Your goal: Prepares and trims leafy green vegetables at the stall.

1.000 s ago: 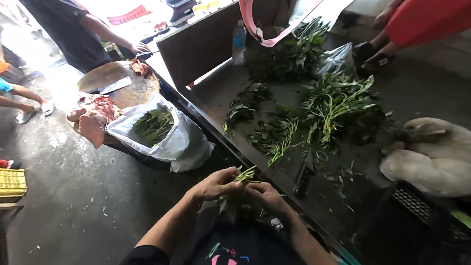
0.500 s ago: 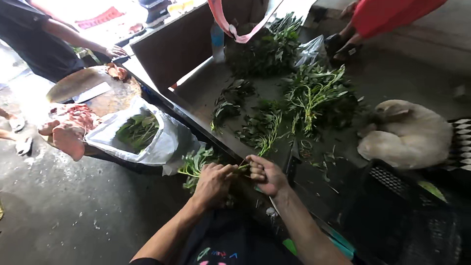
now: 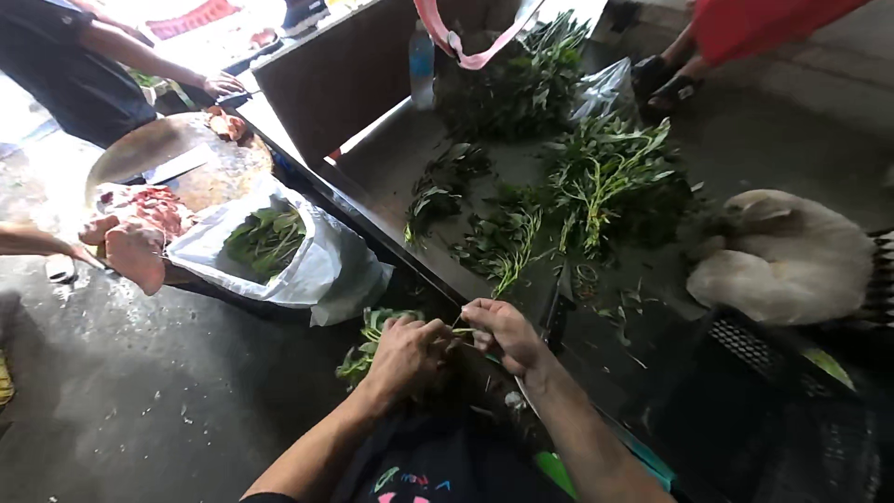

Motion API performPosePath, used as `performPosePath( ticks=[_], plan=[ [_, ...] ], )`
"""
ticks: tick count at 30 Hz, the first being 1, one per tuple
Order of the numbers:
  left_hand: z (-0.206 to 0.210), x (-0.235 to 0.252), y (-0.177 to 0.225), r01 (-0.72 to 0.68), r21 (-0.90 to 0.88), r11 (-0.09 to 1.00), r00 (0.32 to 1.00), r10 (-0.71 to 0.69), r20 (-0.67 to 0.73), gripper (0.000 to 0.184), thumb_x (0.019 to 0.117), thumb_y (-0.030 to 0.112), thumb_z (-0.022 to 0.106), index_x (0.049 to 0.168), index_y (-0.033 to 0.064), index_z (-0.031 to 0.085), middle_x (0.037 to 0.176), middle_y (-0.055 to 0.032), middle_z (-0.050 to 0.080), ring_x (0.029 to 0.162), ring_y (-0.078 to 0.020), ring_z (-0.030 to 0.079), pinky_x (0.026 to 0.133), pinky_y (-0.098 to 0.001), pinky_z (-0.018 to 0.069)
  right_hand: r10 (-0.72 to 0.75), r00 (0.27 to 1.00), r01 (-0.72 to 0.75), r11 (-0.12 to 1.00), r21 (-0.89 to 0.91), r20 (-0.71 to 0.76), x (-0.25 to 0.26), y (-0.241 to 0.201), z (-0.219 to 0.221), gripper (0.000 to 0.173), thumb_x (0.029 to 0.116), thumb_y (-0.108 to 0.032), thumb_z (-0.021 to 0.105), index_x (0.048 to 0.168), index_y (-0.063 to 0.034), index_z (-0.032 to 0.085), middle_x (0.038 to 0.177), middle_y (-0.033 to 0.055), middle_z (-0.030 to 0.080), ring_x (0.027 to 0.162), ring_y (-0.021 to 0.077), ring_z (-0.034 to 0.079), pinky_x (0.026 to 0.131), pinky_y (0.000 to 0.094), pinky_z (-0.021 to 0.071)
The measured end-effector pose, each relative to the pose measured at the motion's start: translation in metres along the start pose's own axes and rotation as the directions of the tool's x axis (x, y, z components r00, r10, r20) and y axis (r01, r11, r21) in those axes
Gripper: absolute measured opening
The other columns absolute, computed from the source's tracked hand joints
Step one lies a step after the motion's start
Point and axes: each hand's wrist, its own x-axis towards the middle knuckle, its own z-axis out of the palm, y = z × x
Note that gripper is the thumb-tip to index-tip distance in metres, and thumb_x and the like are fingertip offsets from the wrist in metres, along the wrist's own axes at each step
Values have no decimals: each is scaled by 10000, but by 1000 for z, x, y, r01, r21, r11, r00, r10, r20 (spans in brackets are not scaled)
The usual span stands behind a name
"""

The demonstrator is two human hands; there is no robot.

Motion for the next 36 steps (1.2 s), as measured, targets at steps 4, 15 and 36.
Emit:
performPosePath(
  ticks=[4,15,36],
  plan=[
    [-13,13,-1,118,12,993,980,-115,-162,282,1027,335,543,1211,218,722,1056,-42,748,1050,-282,678,973,-531,479,-120,990,118,993,24,79,-21,19,22,342,1071,-121,386,1147,71,658,956,150,748,859,234,744,831,415,630],
    [13,25,-30,416,-603,681,861,-508,21,302,1046,375,557,1234,175,683,1011,-19,722,896,-136,685,841,-411,560,-504,862,236,503,-831,-60,7,71,28,689,947,-154,724,1553,-15,426,1446,167,601,1154,281,705,994,433,574],
    [12,27,-28,259,-650,715,960,-119,252,395,1067,280,501,1393,56,501,965,-53,693,826,-124,674,790,-339,580,-257,589,-320,796,-514,-766,41,73,-160,838,891,-449,778,1478,49,445,1458,324,480,1306,459,538,1082,571,461]
  ],
)
